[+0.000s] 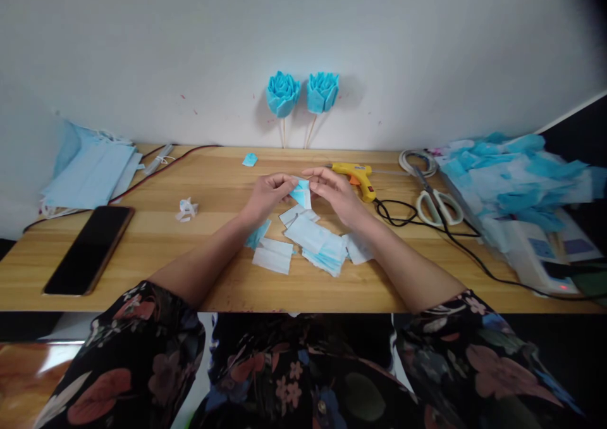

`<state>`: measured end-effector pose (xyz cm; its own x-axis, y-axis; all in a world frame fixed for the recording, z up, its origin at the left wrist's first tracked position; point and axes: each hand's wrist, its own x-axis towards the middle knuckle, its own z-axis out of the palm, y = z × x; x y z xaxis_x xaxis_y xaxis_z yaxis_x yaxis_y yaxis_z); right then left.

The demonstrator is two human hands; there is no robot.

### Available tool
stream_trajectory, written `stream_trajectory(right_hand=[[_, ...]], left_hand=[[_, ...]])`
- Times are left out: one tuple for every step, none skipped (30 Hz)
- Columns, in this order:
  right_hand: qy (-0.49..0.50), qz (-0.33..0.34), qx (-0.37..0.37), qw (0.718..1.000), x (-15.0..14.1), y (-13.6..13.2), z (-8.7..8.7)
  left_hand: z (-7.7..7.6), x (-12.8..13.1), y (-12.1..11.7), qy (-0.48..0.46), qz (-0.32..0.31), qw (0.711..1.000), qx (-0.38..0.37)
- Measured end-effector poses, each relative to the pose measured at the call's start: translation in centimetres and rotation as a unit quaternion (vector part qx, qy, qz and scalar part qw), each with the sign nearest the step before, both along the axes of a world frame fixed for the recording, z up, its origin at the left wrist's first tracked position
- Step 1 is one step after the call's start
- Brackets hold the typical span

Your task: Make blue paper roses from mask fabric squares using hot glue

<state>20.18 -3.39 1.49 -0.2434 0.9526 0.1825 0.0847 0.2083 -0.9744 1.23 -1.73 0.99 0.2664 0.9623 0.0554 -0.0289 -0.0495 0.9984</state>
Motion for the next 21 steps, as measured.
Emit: stream_trajectory(right_hand=[[0.003,0.0,-0.001,1.0,0.0,0.03,-0.06],[0.009,0.001,-0.004,1.0,0.0,0.07,-0.13],[0.016,0.002,-0.009,1.0,-0.01,0.12,-0.22],[0.023,0.004,-0.012,1.0,-0.01,0.17,-0.33],[0.028,0.006,-0.014,1.0,-0.02,0.23,-0.44],[0.03,0.006,-0.014,0.999,-0.03,0.29,-0.56],[0.03,0.004,-0.011,0.999,-0.03,0.35,-0.66],[0.03,0.003,-0.009,1.0,-0.04,0.4,-0.74],[0.029,0.001,-0.008,1.0,-0.06,0.44,-0.8],[0.03,-0.001,-0.009,1.0,-0.08,0.47,-0.83],[0.031,-0.003,-0.011,0.999,-0.1,0.48,-0.83],[0.033,-0.002,-0.013,0.999,-0.14,0.47,-0.81],[0.036,-0.003,-0.015,0.999,-0.17,0.45,-0.77],[0.038,-0.004,-0.015,0.999,-0.2,0.43,-0.72],[0.04,-0.005,-0.014,0.999,-0.24,0.4,-0.68],[0.043,-0.008,-0.013,0.999,-0.26,0.36,-0.65],[0.045,-0.01,-0.012,0.999,-0.27,0.33,-0.64],[0.048,-0.011,-0.013,0.999,-0.27,0.31,-0.67],[0.05,-0.01,-0.014,0.999,-0.26,0.31,-0.72],[0.05,-0.007,-0.019,0.999,-0.25,0.32,-0.8],[0.048,-0.004,-0.022,0.999,-0.23,0.36,-0.9]], left_hand=[[0.05,0.0,-0.01,0.0,0.002,1.0,0.0],[0.08,-0.01,-0.01,0.0,0.004,1.0,0.001],[0.1,-0.02,0.0,0.001,0.005,1.0,0.004],[0.09,-0.03,0.02,0.003,0.006,1.0,0.006],[0.08,-0.04,0.04,0.004,0.006,1.0,0.01],[0.05,-0.06,0.06,0.004,0.006,1.0,0.013],[0.02,-0.08,0.08,0.005,0.006,1.0,0.016],[-0.01,-0.11,0.09,0.006,0.007,1.0,0.019],[-0.04,-0.13,0.1,0.009,0.006,1.0,0.022],[-0.07,-0.16,0.1,0.014,0.004,1.0,0.026],[-0.09,-0.18,0.1,0.019,0.002,0.999,0.031],[-0.11,-0.2,0.11,0.023,-0.001,0.999,0.036],[-0.14,-0.21,0.12,0.026,-0.004,0.999,0.039],[-0.18,-0.2,0.13,0.026,-0.005,0.999,0.041],[-0.22,-0.18,0.15,0.024,-0.005,0.999,0.04],[-0.27,-0.15,0.18,0.021,-0.004,0.999,0.037],[-0.32,-0.1,0.21,0.019,-0.006,0.999,0.03],[-0.36,-0.04,0.24,0.018,-0.006,1.0,0.02],[-0.41,0.02,0.28,0.016,-0.012,1.0,0.01],[-0.44,0.08,0.31,0.012,-0.014,1.0,0.002],[-0.47,0.13,0.33,0.007,-0.012,1.0,-0.003]])
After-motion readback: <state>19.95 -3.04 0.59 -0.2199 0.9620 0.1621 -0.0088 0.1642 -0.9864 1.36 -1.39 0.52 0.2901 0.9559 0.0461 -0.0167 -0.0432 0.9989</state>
